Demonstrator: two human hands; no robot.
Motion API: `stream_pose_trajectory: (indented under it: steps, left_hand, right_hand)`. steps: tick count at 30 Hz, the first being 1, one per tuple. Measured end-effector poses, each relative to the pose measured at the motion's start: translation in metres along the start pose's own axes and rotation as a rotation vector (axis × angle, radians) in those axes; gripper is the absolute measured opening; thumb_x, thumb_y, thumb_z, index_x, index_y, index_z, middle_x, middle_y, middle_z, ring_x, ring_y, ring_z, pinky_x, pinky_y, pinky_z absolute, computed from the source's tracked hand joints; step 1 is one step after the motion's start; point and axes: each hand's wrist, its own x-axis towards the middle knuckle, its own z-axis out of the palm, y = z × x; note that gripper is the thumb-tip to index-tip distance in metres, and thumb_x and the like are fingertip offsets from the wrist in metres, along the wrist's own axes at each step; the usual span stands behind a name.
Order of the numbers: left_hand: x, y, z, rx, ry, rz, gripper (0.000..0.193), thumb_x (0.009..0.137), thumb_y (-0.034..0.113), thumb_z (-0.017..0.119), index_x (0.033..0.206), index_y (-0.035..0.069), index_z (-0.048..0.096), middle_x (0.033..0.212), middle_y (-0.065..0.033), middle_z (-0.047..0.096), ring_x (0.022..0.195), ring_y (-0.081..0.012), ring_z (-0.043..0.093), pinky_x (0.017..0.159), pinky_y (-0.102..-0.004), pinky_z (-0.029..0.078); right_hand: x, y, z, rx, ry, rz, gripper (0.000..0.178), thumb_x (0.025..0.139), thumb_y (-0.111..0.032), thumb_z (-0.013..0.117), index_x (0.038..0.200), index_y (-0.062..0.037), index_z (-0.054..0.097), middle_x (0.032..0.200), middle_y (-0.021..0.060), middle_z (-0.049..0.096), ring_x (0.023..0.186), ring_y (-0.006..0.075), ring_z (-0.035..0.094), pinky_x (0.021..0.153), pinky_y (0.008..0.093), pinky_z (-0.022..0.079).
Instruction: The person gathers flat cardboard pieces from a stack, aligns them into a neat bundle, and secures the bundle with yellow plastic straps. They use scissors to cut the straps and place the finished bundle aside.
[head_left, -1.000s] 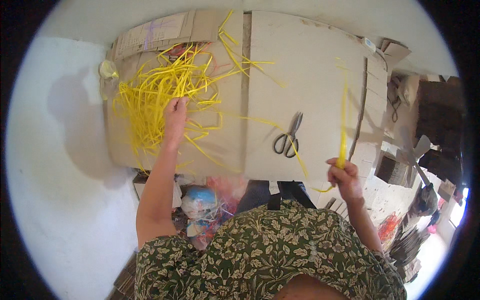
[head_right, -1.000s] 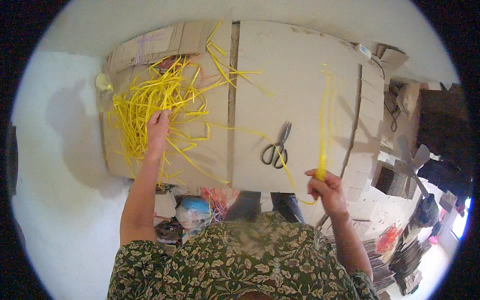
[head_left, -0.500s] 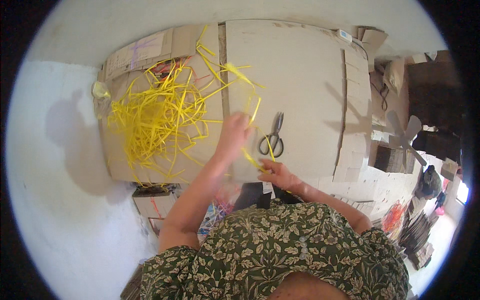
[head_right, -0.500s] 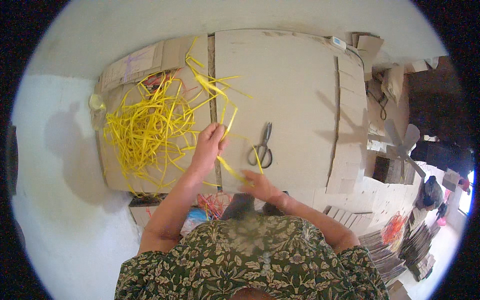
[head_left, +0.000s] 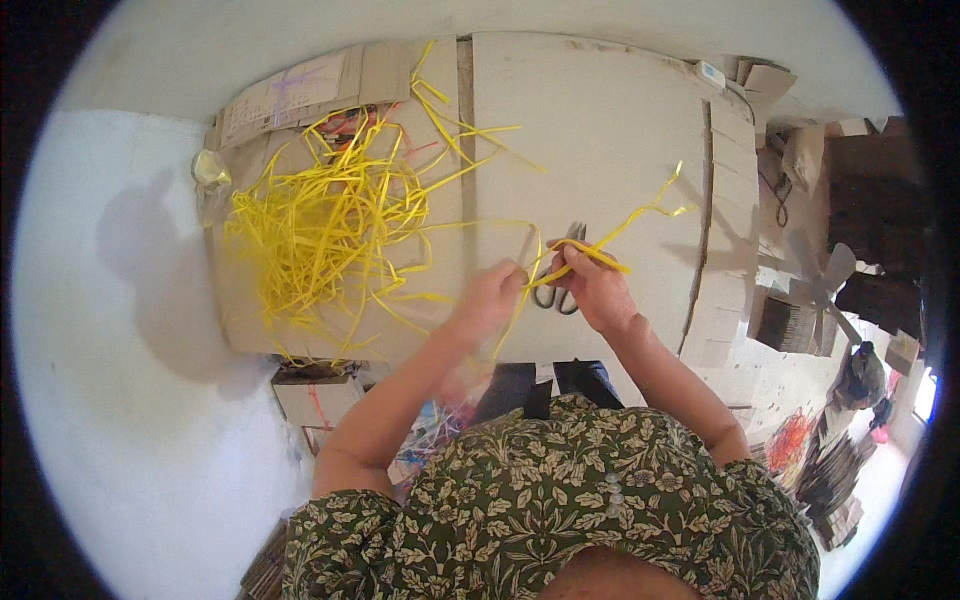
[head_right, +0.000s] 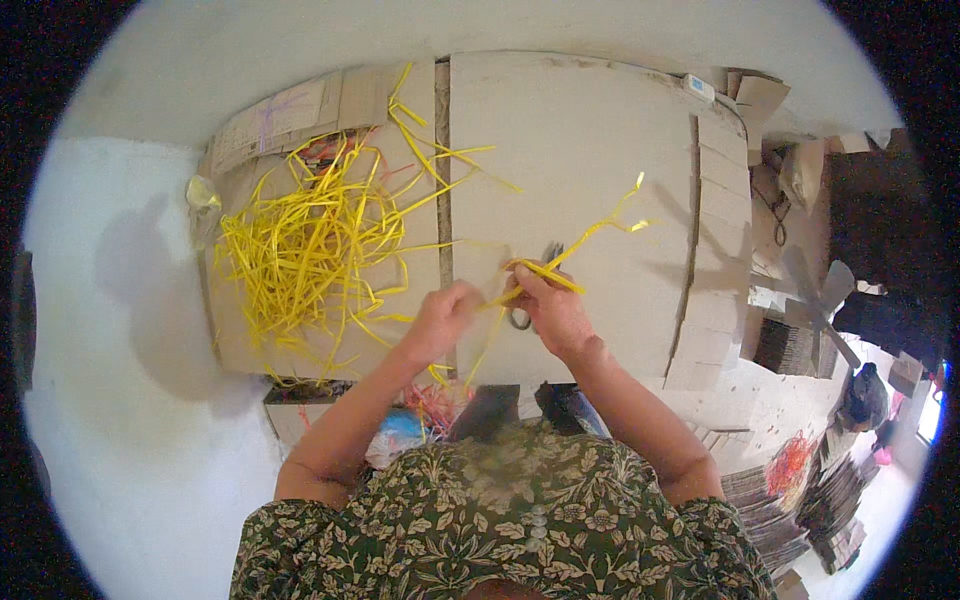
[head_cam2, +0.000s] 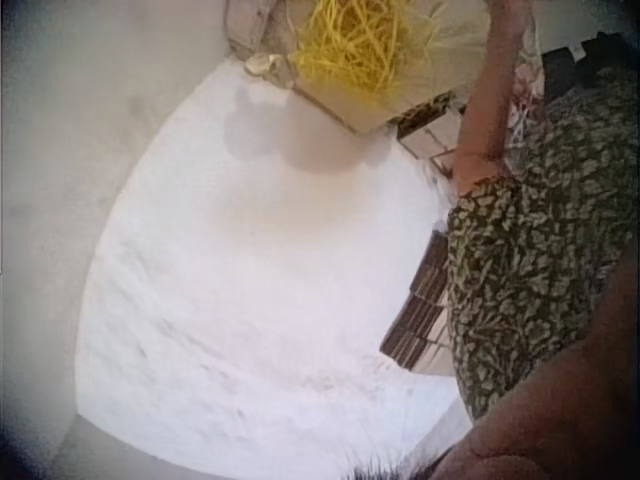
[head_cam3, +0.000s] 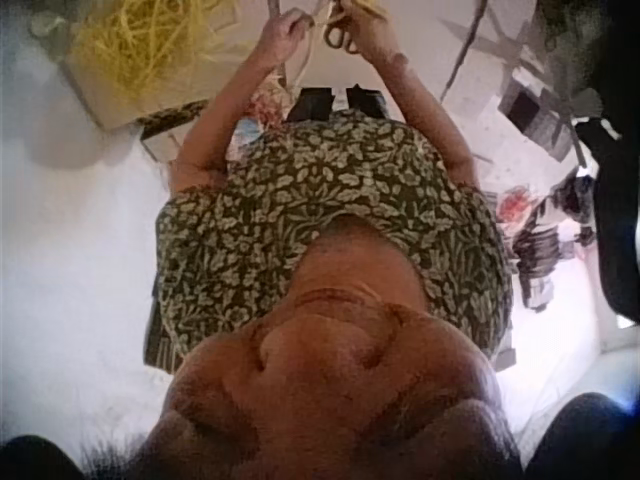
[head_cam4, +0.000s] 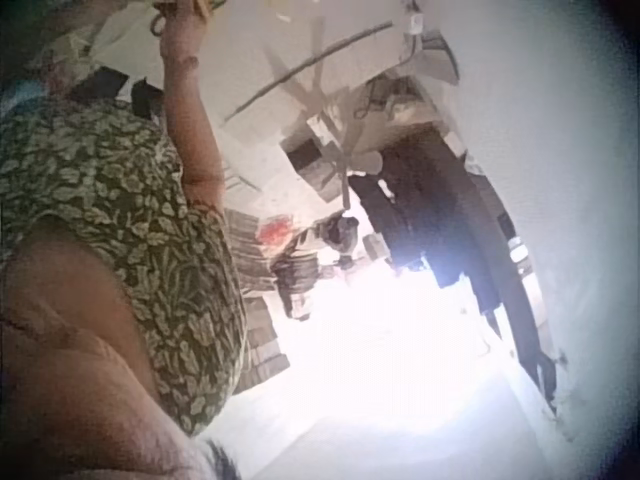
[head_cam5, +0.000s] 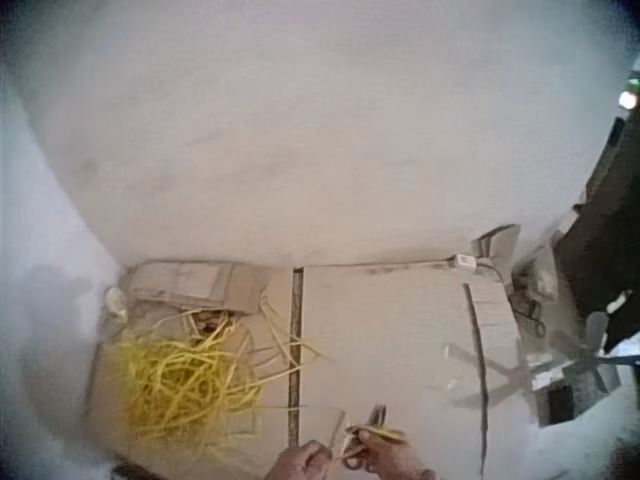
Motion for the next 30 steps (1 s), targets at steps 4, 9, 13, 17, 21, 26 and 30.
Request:
stream_pose_trajectory:
  steps: [4, 9, 13, 17, 21, 26, 30]
  left_hand:
    - [0.004, 0.005, -0.005, -0.006, -0.007, 0.017, 0.015, 0.088, 0.013, 0.054, 0.094, 0.001, 0.06, 0.07, -0.0108, 0.058, 0.065, -0.0157, 0.055, 0.06, -0.0335, 0.046]
    - [0.014, 0.012, -0.015, 0.194, -0.141, -0.066, 0.016, 0.086, 0.017, 0.058, 0.097, 0.007, 0.063, 0.082, -0.0151, 0.064, 0.076, -0.0309, 0.063, 0.066, -0.0386, 0.048]
    - [0.017, -0.106, -0.077, 0.576, 0.028, 0.105, 0.013, 0.084, 0.018, 0.059, 0.094, 0.011, 0.063, 0.08, -0.0164, 0.064, 0.077, -0.0373, 0.062, 0.064, -0.0438, 0.048]
    - [0.024, -0.158, -0.176, 0.852, 0.217, -0.06, 0.011, 0.084, 0.019, 0.06, 0.091, 0.011, 0.058, 0.075, -0.0159, 0.063, 0.07, -0.038, 0.061, 0.062, -0.0471, 0.046]
    - [0.038, -0.162, -0.25, 1.086, 0.169, -0.087, 0.011, 0.089, 0.022, 0.052, 0.091, 0.011, 0.055, 0.076, -0.0158, 0.064, 0.071, -0.0375, 0.061, 0.063, -0.0484, 0.046]
    - [0.062, -0.147, -0.285, 1.221, 0.13, -0.221, 0.012, 0.09, 0.02, 0.049, 0.093, 0.012, 0.057, 0.078, -0.0165, 0.064, 0.074, -0.0365, 0.062, 0.063, -0.0486, 0.046]
    - [0.073, -0.155, -0.297, 1.362, 0.1, -0.289, 0.017, 0.09, 0.021, 0.049, 0.1, 0.01, 0.058, 0.082, -0.0181, 0.064, 0.076, -0.038, 0.061, 0.065, -0.0497, 0.046]
  right_hand:
    - [-0.001, 0.0, 0.015, -0.297, -0.086, 0.044, 0.018, 0.092, -0.02, 0.054, 0.096, -0.0044, 0.062, 0.072, 0.001, 0.056, 0.067, 0.0103, 0.05, 0.066, 0.0268, 0.043]
    - [0.001, -0.004, 0.005, 0.102, 0.01, -0.06, 0.022, 0.096, -0.025, 0.049, 0.081, -0.0088, 0.052, 0.06, -0.0032, 0.042, 0.059, 0.0098, 0.042, 0.059, 0.0254, 0.037]
    - [-0.031, -0.051, -0.03, 0.322, 0.001, -0.051, 0.021, 0.097, -0.026, 0.047, 0.08, -0.0143, 0.052, 0.056, -0.0078, 0.027, 0.049, 0.0065, 0.029, 0.045, 0.0247, 0.029]
    - [-0.072, -0.074, -0.101, 0.18, 0.319, -0.117, 0.02, 0.096, -0.02, 0.048, 0.076, -0.0165, 0.046, 0.055, -0.0088, 0.028, 0.046, 0.0031, 0.026, 0.037, 0.0193, 0.019]
    - [-0.134, -0.098, -0.21, 0.086, 0.685, -0.148, 0.025, 0.095, -0.019, 0.051, 0.072, -0.0174, 0.043, 0.054, -0.0084, 0.03, 0.044, 0.0029, 0.027, 0.036, 0.0188, 0.021]
    - [-0.267, -0.093, -0.391, -0.08, 1.162, -0.163, 0.022, 0.092, -0.026, 0.056, 0.074, -0.0191, 0.046, 0.053, -0.0083, 0.032, 0.041, 0.0037, 0.028, 0.037, 0.0194, 0.022]
    - [-0.442, -0.112, -0.488, -0.528, 1.373, -0.087, 0.011, 0.091, -0.021, 0.055, 0.088, -0.0118, 0.061, 0.063, -0.0031, 0.049, 0.05, 0.0072, 0.046, 0.044, 0.0233, 0.039]
